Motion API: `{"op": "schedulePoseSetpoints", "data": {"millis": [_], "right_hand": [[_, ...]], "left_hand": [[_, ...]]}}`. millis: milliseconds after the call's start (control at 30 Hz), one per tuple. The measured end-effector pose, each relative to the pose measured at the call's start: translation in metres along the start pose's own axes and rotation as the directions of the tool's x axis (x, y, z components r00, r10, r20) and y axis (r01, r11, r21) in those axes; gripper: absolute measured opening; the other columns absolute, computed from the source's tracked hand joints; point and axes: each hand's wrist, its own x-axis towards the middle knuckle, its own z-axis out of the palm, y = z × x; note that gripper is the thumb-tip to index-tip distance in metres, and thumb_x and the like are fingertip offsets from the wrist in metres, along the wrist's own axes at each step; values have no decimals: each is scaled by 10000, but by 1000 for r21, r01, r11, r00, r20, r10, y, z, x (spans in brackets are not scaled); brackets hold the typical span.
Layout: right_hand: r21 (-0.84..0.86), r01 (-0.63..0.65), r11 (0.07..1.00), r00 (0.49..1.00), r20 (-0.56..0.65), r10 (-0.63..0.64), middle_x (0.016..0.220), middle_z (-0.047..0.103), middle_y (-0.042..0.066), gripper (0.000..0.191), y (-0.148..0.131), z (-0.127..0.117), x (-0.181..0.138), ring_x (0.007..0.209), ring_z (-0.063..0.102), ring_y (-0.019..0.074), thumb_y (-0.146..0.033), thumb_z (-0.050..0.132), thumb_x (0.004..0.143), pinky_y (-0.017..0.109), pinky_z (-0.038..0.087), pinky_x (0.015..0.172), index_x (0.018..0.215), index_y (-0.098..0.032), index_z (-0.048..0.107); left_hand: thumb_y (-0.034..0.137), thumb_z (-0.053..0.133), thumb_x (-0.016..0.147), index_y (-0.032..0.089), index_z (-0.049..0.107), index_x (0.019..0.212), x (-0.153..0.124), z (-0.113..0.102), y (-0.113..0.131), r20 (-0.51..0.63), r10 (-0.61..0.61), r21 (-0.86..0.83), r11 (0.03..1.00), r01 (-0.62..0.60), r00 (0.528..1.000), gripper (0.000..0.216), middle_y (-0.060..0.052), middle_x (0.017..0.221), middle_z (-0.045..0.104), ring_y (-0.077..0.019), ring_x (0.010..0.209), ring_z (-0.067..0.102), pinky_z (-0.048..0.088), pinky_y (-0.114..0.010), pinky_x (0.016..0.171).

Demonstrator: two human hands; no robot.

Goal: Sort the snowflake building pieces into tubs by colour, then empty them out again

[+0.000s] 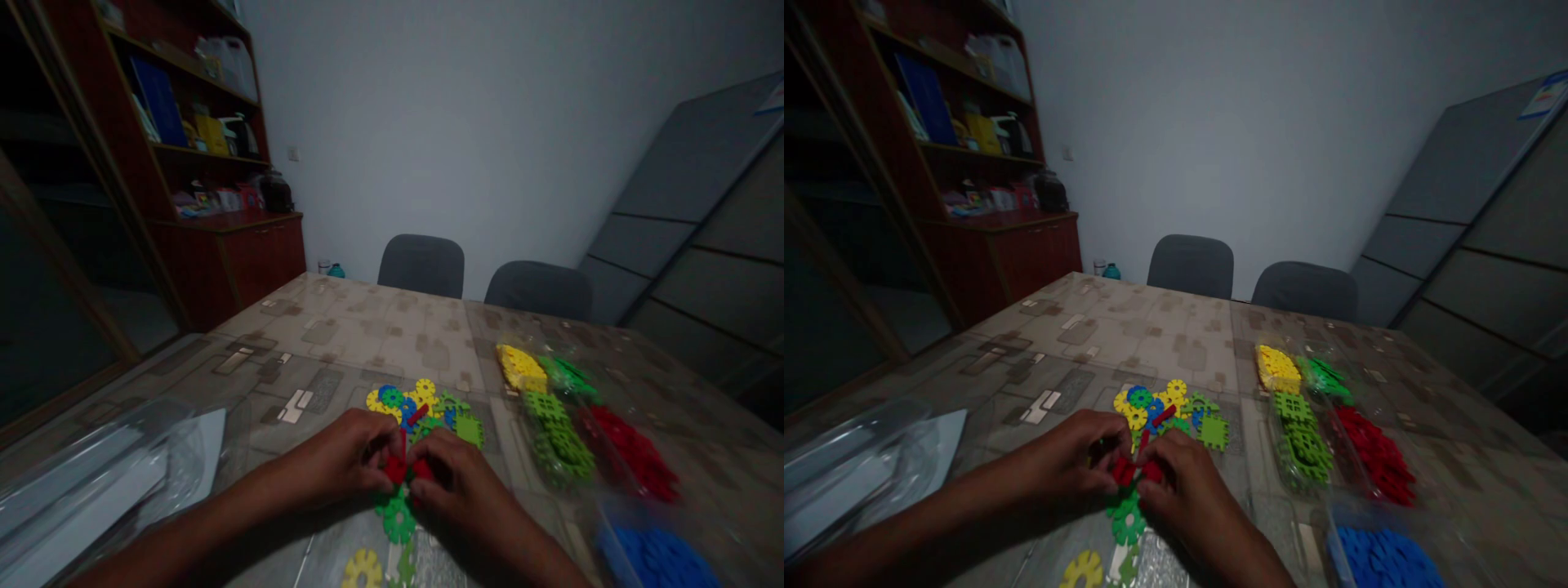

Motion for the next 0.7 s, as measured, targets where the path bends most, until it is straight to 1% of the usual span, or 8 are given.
{"op": "schedulePoseSetpoints", "data": {"millis": [67, 200, 267, 367, 433, 500, 600, 700], "right_hand": [[76, -6, 997, 1000, -25, 8, 834, 618, 1, 190, 2, 10, 1, 760, 552, 155, -100, 670, 745, 255, 376, 656, 901, -204, 702], [172, -80, 982, 993, -70, 93, 733, 576, -11, 119, 4, 22, 2, 670, 510, 136, -89, 607, 773, 246, 357, 597, 799, -176, 684], [120, -92, 989, 992, -81, 102, 697, 556, -17, 145, 1, 21, 2, 658, 503, 134, -46, 590, 746, 245, 356, 597, 743, -173, 660], [-76, -75, 994, 989, -134, 64, 716, 577, 1, 151, -7, 6, 2, 684, 529, 150, -37, 595, 725, 256, 370, 622, 711, -182, 636], [-221, -79, 972, 978, -208, 32, 747, 597, 22, 124, -12, -18, -1, 702, 546, 165, -87, 575, 763, 265, 386, 633, 721, -191, 627], [-343, -118, 932, 951, -309, 7, 775, 618, 42, 109, -13, -53, -8, 708, 561, 181, -167, 539, 807, 279, 403, 641, 758, -199, 631], [-457, -288, 842, 880, -473, 45, 765, 650, 66, 182, 0, -119, -26, 681, 588, 210, -339, 526, 808, 298, 405, 610, 769, -206, 645], [-506, -505, 699, 801, -576, 161, 708, 675, 82, 264, 35, -179, -52, 638, 616, 249, -441, 511, 768, 314, 379, 546, 733, -220, 651]], "left_hand": [[126, 685, 668, 183, 600, 792, 0, 2, 0, 6, 11, -11, 1000, -11, 1000, 161, 40, 698, 531, -124, 636, 495, 328, -227, 562], [191, 715, 713, 187, 595, 792, 0, 5, -2, 30, 111, 99, 989, -114, 993, 143, 41, 707, 531, -123, 648, 472, 294, -240, 575], [233, 729, 735, 190, 597, 798, 0, 5, -3, 30, 159, 163, 973, -162, 987, 152, 36, 721, 546, -131, 664, 475, 289, -247, 590], [260, 737, 763, 199, 618, 893, -3, 1, -1, 28, 189, 208, 959, -190, 982, 186, 10, 805, 603, -154, 724, 513, 327, -257, 636], [272, 704, 820, 224, 633, 1003, -6, -5, 3, 28, 170, 225, 959, -172, 985, 203, -13, 908, 642, -173, 801, 552, 368, -269, 698], [286, 639, 892, 256, 638, 1069, -8, -12, 7, 25, 151, 244, 958, -152, 988, 180, -27, 1013, 659, -187, 884, 576, 393, -281, 764], [278, 583, 936, 275, 652, 1065, -10, -18, 10, 30, 168, 273, 947, -169, 985, 146, -25, 1074, 669, -194, 952, 587, 403, -291, 824], [257, 574, 935, 269, 661, 1060, -10, -20, 11, 46, 177, 285, 941, -183, 983, 152, -25, 1074, 677, -194, 967, 594, 407, -294, 852]]}}
